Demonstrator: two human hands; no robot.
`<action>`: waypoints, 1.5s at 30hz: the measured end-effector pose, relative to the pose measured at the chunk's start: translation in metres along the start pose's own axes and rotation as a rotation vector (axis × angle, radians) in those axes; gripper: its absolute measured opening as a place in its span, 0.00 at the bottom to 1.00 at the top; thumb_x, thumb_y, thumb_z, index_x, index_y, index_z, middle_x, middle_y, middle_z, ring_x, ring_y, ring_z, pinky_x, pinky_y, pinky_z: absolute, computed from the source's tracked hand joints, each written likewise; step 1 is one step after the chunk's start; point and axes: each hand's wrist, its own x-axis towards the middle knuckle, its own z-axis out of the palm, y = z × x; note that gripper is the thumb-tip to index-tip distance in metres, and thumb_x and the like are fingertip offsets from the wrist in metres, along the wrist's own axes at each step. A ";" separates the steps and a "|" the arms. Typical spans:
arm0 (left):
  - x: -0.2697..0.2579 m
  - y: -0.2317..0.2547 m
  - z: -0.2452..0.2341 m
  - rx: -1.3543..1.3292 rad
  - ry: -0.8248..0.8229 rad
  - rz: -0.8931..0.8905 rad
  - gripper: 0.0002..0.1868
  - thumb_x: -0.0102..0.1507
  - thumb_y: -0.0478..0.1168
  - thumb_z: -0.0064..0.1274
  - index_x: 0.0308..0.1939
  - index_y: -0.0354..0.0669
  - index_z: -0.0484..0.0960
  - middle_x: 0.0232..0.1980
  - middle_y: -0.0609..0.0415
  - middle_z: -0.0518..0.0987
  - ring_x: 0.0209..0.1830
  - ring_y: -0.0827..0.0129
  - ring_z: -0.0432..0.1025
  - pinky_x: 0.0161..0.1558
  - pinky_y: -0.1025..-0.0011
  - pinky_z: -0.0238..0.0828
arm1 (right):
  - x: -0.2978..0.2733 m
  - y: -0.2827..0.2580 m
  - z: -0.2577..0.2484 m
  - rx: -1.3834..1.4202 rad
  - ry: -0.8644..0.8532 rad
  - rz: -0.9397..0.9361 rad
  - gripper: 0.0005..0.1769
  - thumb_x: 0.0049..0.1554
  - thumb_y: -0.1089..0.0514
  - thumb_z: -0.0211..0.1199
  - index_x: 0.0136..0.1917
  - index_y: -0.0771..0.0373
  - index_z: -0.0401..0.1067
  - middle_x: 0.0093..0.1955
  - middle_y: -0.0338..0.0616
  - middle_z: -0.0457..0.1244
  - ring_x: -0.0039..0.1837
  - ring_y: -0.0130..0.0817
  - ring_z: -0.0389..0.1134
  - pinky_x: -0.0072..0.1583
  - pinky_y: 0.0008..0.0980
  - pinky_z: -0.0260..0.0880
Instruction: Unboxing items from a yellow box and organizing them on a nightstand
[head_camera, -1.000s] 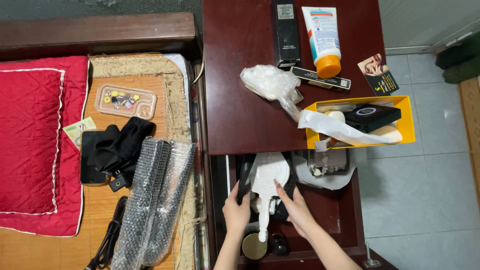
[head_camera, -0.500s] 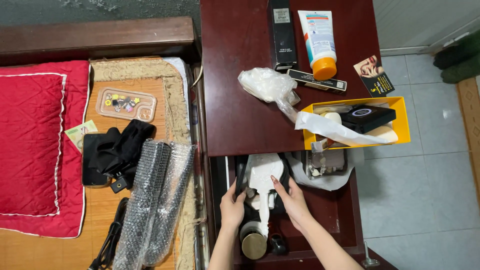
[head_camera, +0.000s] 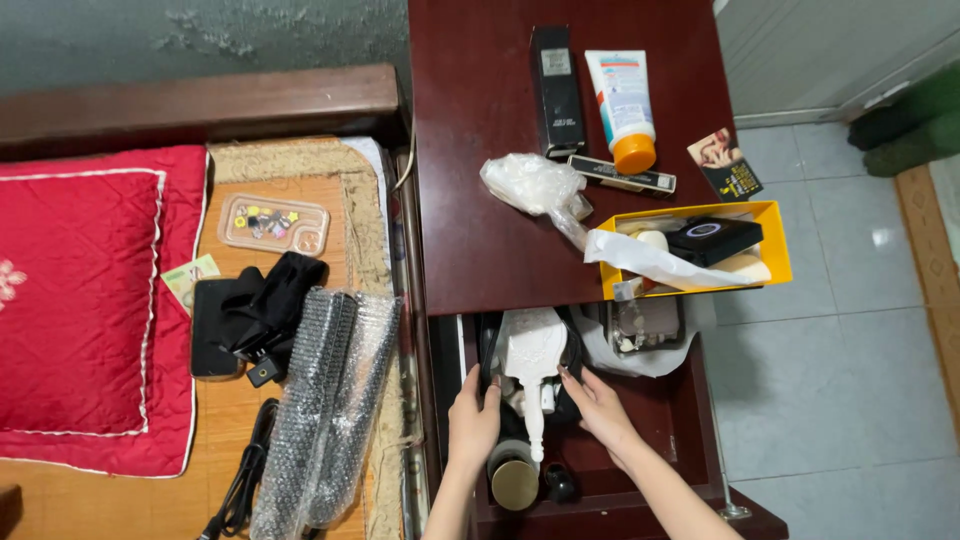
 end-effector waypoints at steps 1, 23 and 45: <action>-0.002 0.004 -0.003 0.000 0.000 0.010 0.31 0.63 0.49 0.40 0.70 0.46 0.60 0.69 0.50 0.67 0.70 0.58 0.60 0.66 0.65 0.58 | 0.005 0.006 -0.003 0.004 0.002 -0.009 0.38 0.51 0.40 0.54 0.74 0.44 0.57 0.74 0.35 0.57 0.75 0.33 0.55 0.70 0.53 0.53; -0.056 0.112 -0.048 -0.168 0.066 0.266 0.08 0.64 0.43 0.46 0.39 0.48 0.80 0.40 0.59 0.83 0.42 0.74 0.76 0.46 0.74 0.68 | -0.075 -0.021 -0.067 0.366 0.317 -0.465 0.05 0.58 0.64 0.57 0.42 0.67 0.64 0.44 0.60 0.68 0.52 0.44 0.72 0.56 0.40 0.75; 0.057 0.163 -0.012 0.266 0.230 0.348 0.37 0.66 0.50 0.36 0.75 0.44 0.41 0.78 0.41 0.34 0.78 0.48 0.26 0.72 0.50 0.22 | 0.005 -0.238 -0.127 -0.029 0.242 -1.004 0.04 0.61 0.62 0.54 0.44 0.61 0.61 0.41 0.49 0.68 0.39 0.30 0.68 0.36 0.22 0.66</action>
